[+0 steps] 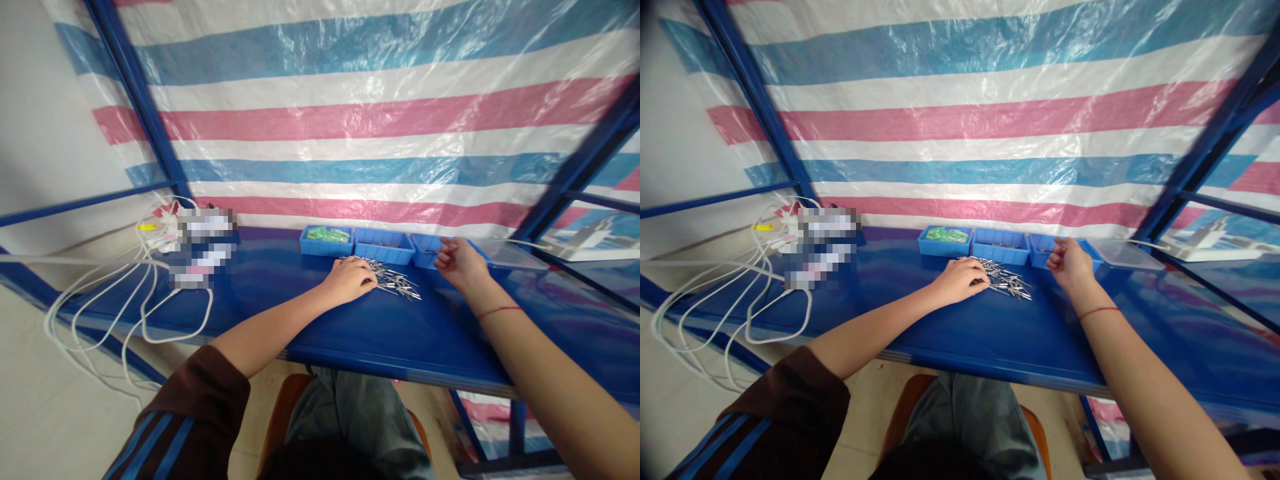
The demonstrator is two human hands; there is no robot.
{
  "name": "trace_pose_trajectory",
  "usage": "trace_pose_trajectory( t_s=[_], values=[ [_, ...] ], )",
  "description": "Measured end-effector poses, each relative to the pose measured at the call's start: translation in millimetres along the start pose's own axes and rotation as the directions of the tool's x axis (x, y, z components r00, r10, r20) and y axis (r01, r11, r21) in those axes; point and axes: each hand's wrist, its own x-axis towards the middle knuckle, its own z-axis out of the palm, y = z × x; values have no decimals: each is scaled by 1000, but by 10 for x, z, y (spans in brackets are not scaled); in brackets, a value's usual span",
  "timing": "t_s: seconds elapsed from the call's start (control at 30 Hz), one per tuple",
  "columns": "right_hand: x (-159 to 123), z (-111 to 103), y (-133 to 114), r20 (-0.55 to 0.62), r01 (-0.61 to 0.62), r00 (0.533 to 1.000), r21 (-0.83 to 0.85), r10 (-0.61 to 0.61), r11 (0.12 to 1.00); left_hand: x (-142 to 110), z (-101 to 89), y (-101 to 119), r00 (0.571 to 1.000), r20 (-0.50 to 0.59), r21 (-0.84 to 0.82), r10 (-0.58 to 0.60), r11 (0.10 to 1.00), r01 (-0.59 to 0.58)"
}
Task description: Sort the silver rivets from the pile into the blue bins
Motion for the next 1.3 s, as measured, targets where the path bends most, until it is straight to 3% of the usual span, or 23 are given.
trace_pose_trajectory(
  t_s=[0.1,0.23,0.3,0.4,0.47,0.53,0.63,0.77,0.87,1.0,1.1,1.3],
  values=[
    [-86,82,-33,-70,-96,993,31,98,995,-7,1,-3,1000,-7,22,-2,1000,2],
    [-211,221,-22,-4,81,996,-225,-84,971,-7,10,15,1000,4,23,-18,1000,18],
    [-269,273,2,100,240,971,-446,-218,862,-2,29,46,999,-18,28,-41,999,42],
    [-345,323,42,350,495,868,-669,-352,555,9,70,108,994,-70,50,-83,995,86],
    [-381,344,67,472,582,812,-696,-343,420,16,91,137,993,-87,64,-79,994,85],
    [-400,356,87,543,616,788,-693,-292,376,20,94,147,992,-103,73,-66,995,74],
    [-413,360,101,617,644,757,-645,-217,412,24,63,128,984,-158,58,-86,994,96],
    [-457,378,91,677,636,720,-552,-156,539,39,14,80,954,-246,-76,-173,984,158],
    [-518,429,79,663,585,728,-468,-175,662,66,17,44,946,-244,-241,-215,958,155],
    [-590,506,62,591,507,773,-359,-230,784,102,42,8,949,-236,-380,-210,918,109],
    [-608,527,57,566,488,789,-341,-239,803,108,49,8,959,-228,-414,-170,908,63],
    [-566,496,107,570,547,773,-374,-280,749,97,81,42,970,-220,-404,-105,915,7]
  ],
)
